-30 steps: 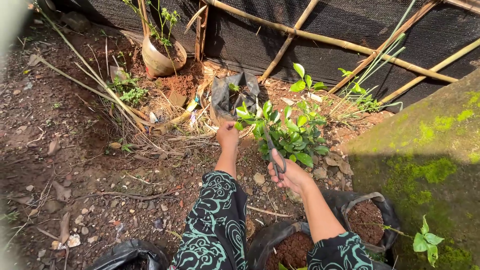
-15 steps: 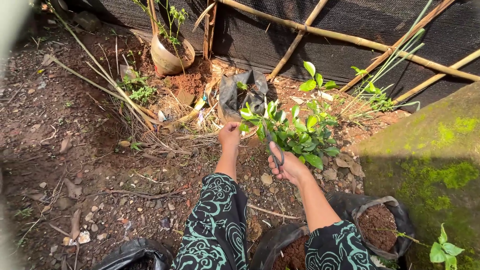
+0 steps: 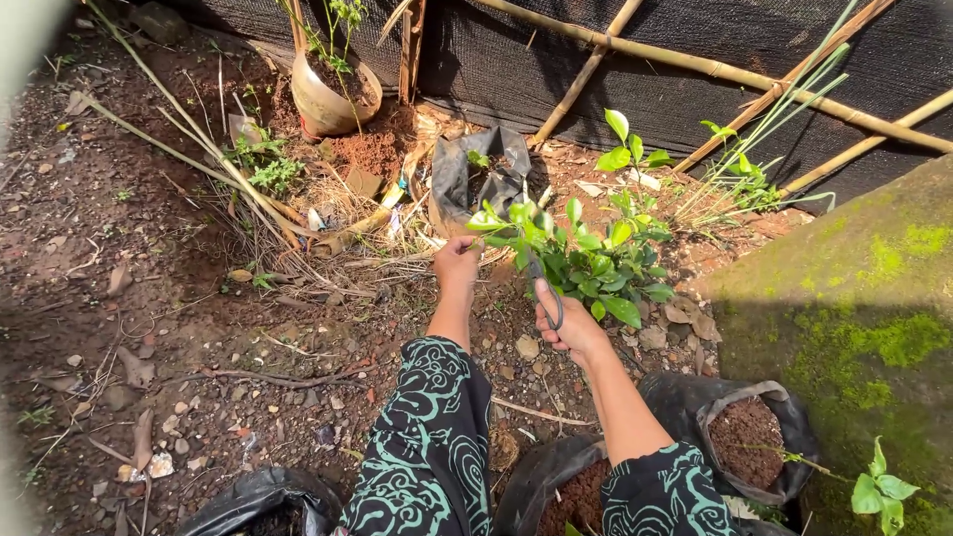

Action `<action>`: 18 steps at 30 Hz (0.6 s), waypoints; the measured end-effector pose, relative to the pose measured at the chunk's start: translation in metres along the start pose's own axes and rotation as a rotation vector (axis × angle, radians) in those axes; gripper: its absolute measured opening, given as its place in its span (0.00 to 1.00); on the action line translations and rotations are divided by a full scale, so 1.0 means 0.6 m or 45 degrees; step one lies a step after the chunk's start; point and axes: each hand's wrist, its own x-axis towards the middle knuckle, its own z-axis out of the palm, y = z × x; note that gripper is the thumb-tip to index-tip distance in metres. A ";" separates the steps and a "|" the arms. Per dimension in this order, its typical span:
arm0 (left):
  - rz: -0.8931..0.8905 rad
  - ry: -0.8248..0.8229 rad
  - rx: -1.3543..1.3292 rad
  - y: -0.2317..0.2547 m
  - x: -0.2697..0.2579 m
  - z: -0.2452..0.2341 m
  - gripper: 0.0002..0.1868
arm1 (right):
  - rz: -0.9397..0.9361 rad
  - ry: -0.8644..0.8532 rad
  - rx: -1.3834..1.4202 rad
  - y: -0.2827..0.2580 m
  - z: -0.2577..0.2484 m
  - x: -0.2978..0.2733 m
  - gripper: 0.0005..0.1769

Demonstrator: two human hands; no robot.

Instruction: Pruning small plants in polybags using scissors and clearing surrounding weeds with a knife.

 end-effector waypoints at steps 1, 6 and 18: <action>0.009 -0.007 -0.002 0.002 -0.002 0.000 0.07 | -0.008 0.005 0.014 0.004 0.000 0.002 0.36; -0.005 -0.073 -0.052 0.015 -0.012 -0.004 0.05 | -0.003 0.013 0.068 -0.001 0.005 -0.014 0.37; -0.115 -0.348 -0.246 0.038 -0.030 -0.039 0.08 | 0.016 -0.049 0.158 -0.018 0.033 0.000 0.41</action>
